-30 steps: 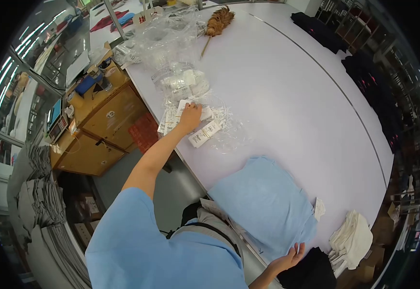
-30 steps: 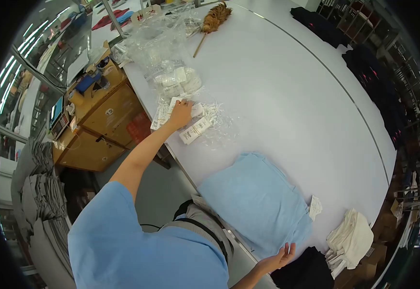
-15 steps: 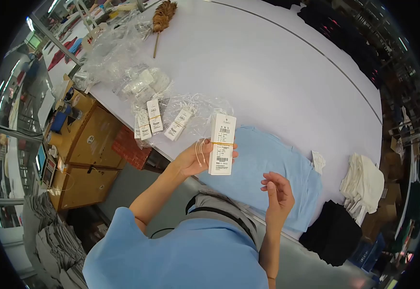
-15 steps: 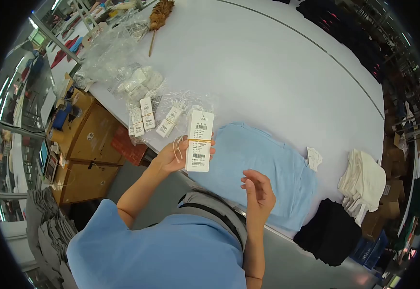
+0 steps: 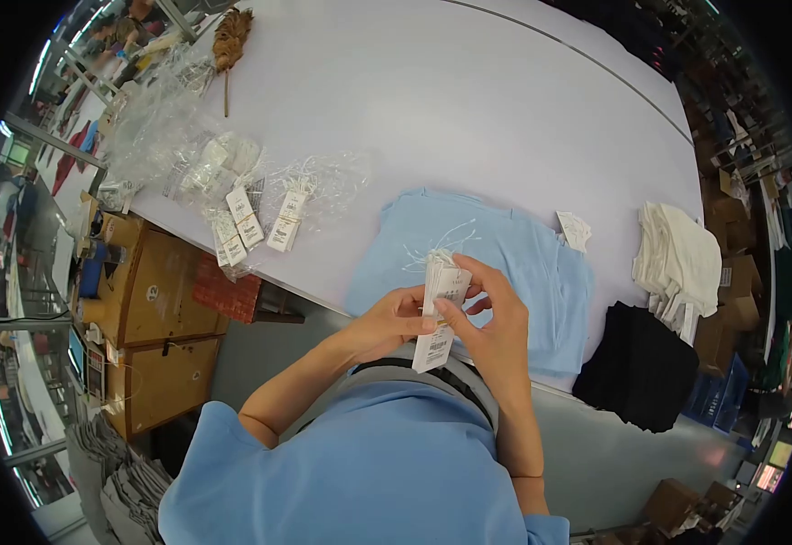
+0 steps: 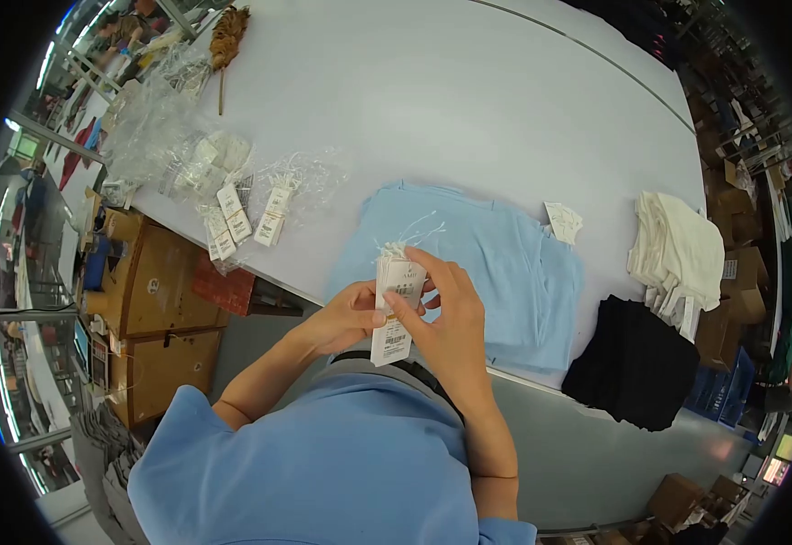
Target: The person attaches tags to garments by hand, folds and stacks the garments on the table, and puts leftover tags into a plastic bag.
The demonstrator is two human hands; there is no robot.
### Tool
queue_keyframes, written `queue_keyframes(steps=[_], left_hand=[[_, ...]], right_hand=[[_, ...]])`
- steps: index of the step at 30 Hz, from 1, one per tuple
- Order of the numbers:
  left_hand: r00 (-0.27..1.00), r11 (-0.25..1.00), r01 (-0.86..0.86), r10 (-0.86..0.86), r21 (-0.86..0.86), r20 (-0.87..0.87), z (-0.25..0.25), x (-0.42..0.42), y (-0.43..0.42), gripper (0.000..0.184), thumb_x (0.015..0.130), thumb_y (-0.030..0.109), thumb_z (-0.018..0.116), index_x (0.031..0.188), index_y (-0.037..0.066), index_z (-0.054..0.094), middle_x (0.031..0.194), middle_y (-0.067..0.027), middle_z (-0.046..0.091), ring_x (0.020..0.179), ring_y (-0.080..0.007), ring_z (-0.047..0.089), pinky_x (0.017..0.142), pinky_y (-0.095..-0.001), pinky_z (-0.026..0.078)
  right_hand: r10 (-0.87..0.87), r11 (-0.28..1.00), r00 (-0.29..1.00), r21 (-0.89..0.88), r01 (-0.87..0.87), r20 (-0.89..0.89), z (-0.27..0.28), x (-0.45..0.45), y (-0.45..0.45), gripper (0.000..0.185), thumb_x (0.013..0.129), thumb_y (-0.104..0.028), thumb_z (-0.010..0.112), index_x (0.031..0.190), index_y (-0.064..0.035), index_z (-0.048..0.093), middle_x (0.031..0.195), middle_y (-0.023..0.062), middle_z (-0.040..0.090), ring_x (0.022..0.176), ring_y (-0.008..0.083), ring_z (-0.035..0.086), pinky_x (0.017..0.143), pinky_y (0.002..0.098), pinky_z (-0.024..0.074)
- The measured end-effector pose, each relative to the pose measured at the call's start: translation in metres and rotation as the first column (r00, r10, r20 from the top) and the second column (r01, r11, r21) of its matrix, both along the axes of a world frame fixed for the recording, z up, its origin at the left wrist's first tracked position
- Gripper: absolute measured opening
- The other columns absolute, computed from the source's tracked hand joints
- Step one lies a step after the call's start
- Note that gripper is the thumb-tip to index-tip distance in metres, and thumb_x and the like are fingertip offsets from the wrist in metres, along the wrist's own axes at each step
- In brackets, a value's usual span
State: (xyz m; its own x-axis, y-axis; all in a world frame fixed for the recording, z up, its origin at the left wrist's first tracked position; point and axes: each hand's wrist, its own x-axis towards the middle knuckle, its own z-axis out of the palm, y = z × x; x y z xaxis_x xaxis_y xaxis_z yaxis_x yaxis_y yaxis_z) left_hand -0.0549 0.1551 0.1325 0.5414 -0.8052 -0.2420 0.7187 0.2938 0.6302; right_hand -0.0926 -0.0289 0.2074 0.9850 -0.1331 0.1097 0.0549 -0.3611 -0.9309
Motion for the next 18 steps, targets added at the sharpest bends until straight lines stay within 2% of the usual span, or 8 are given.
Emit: queue_keyframes(steps=[2, 4, 6, 11, 16, 18], left_hand=[[0.999, 0.999, 0.033, -0.032, 0.02, -0.023, -0.004, -0.003, 0.0, 0.066, 0.092, 0.03, 0.075, 0.144, 0.001, 0.047, 0.125, -0.0182, 0.065, 0.109, -0.0262, 0.066, 0.096, -0.041, 0.054], [0.952, 0.952, 0.051, -0.138, -0.302, -0.274, -0.012, -0.005, -0.007, 0.068, 0.094, 0.038, 0.072, 0.145, 0.001, 0.045, 0.126, -0.0183, 0.064, 0.11, -0.0272, 0.065, 0.095, -0.0401, 0.054], [0.833, 0.809, -0.038, -0.298, -0.587, -0.465, -0.019, -0.01, -0.013, 0.07, 0.097, 0.045, 0.069, 0.147, 0.002, 0.044, 0.126, -0.0184, 0.063, 0.111, -0.0282, 0.065, 0.093, -0.0393, 0.055], [0.862, 0.876, -0.047, -0.207, -0.48, -0.463, -0.02, -0.019, -0.021, 0.084, 0.09, 0.059, 0.07, 0.146, 0.002, 0.042, 0.123, -0.0198, 0.06, 0.105, -0.0281, 0.06, 0.094, -0.0393, 0.051], [0.874, 0.888, -0.046, -0.186, -0.457, -0.45, -0.013, -0.028, -0.024, 0.067, 0.1, 0.048, 0.063, 0.148, 0.006, 0.042, 0.127, -0.0201, 0.061, 0.111, -0.0314, 0.064, 0.095, -0.0416, 0.055], [0.874, 0.893, -0.042, -0.184, -0.447, -0.449, -0.009, -0.031, -0.024, 0.066, 0.1, 0.045, 0.064, 0.148, 0.006, 0.042, 0.127, -0.0199, 0.062, 0.111, -0.0313, 0.064, 0.095, -0.0416, 0.055]], right_hand=[[0.003, 1.0, 1.0, -0.009, -0.003, -0.008, -0.003, -0.003, -0.004, 0.039, 0.09, -0.004, 0.071, 0.129, -0.0073, 0.068, 0.095, 0.0065, 0.064, 0.081, 0.0153, 0.059, 0.072, 0.0263, 0.0489], [-0.003, 0.996, 1.0, 0.092, 0.005, -0.025, -0.002, -0.006, -0.012, 0.037, 0.091, -0.004, 0.07, 0.128, -0.0065, 0.069, 0.091, 0.0057, 0.061, 0.078, 0.0148, 0.057, 0.07, 0.0261, 0.0487], [0.001, 0.982, 0.999, 0.186, 0.008, -0.048, -0.001, -0.009, -0.017, 0.035, 0.092, -0.003, 0.069, 0.126, -0.0057, 0.07, 0.087, 0.0049, 0.059, 0.074, 0.0143, 0.055, 0.069, 0.0259, 0.0485], [-0.029, 0.976, 0.998, 0.213, 0.038, -0.047, 0.002, -0.016, -0.024, 0.029, 0.093, -0.003, 0.067, 0.122, -0.0043, 0.072, 0.084, 0.0048, 0.058, 0.074, 0.0138, 0.056, 0.068, 0.0252, 0.0489], [-0.009, 0.963, 0.998, 0.267, 0.023, -0.055, 0.0, -0.022, -0.031, 0.029, 0.094, -0.002, 0.066, 0.122, -0.0039, 0.071, 0.084, 0.0048, 0.057, 0.074, 0.0135, 0.055, 0.068, 0.0253, 0.0499], [-0.005, 0.96, 0.999, 0.278, 0.016, -0.043, -0.001, -0.025, -0.033, 0.029, 0.094, -0.003, 0.067, 0.123, -0.0038, 0.071, 0.086, 0.0053, 0.059, 0.075, 0.0139, 0.056, 0.068, 0.0258, 0.0504]])
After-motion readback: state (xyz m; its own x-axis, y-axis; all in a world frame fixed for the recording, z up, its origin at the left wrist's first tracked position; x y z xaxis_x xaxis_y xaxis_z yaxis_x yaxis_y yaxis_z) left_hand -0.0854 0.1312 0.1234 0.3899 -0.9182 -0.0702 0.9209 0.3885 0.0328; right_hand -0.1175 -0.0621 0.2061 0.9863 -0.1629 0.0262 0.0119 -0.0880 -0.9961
